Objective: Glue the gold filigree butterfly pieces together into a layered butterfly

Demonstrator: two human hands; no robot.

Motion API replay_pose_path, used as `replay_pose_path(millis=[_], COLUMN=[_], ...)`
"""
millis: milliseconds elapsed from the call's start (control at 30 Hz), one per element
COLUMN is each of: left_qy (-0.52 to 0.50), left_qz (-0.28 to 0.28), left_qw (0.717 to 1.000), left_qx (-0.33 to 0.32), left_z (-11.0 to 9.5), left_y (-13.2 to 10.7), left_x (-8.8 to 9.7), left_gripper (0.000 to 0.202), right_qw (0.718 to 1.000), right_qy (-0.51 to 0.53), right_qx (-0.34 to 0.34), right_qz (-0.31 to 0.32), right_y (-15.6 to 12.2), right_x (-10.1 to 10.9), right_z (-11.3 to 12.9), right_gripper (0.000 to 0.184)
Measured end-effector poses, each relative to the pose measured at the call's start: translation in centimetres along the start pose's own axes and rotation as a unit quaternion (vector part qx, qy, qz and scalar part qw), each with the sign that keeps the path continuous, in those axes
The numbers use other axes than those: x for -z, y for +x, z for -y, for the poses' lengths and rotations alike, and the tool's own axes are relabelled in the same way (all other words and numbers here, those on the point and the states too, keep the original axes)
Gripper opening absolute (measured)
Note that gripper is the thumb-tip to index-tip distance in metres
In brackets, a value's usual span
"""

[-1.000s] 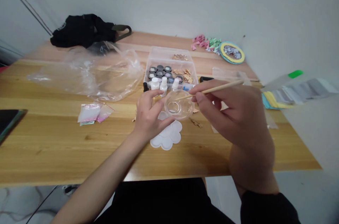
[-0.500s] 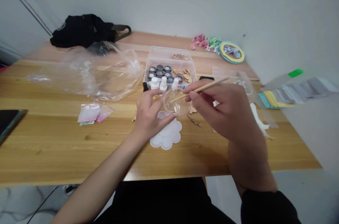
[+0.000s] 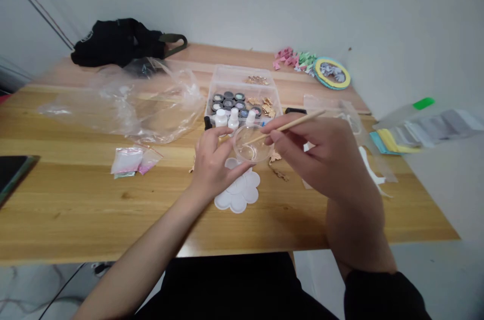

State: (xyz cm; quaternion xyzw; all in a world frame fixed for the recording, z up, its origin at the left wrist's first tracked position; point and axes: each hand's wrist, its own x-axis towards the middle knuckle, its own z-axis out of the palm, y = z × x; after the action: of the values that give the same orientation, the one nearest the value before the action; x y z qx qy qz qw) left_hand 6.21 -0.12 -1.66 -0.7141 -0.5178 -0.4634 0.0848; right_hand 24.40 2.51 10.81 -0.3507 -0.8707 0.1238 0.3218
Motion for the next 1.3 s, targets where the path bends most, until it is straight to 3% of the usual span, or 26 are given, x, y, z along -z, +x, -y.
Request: replay_pose_path(millis=[167,467,800,1033,1167,1300], left_qy=[-0.025,-0.101,-0.277,-0.336,-0.340,-0.343], left_qz=[0.018,0.061,0.136,0.156,0.165,0.162], left_qw=[0.999,0.989,0.924,0.882,0.876,0.879], left_qx=[0.036,0.085,0.225,0.290,0.299,0.290], left_z=[0.2,0.8,0.7,1.1,1.1,1.1], left_y=[-0.1,-0.1,0.4,0.2,0.1,0.2], left_x=[-0.2,-0.5,-0.1,-0.3,-0.3,-0.4], left_gripper=[0.048,0.041,0.029,0.033,0.032,0.037], right_qw=[0.999,0.994,0.963,0.975,0.978,0.974], right_qy=[-0.024,0.076,0.221,0.157,0.139,0.165], right_qx=[-0.021,-0.073,-0.157,-0.146,-0.138,-0.151], right_qz=[-0.036,0.033,0.005,-0.053,-0.068,-0.042], right_y=[0.1,0.7,1.6,1.6,1.6,1.6], right_x=[0.0,-1.0,-1.8,-2.2,-2.1,-1.9], right_z=[-0.5,-1.2,-3.0,-3.8,-4.1,-4.1], right_gripper=[0.018,0.018,0.020,0.016,0.016,0.018])
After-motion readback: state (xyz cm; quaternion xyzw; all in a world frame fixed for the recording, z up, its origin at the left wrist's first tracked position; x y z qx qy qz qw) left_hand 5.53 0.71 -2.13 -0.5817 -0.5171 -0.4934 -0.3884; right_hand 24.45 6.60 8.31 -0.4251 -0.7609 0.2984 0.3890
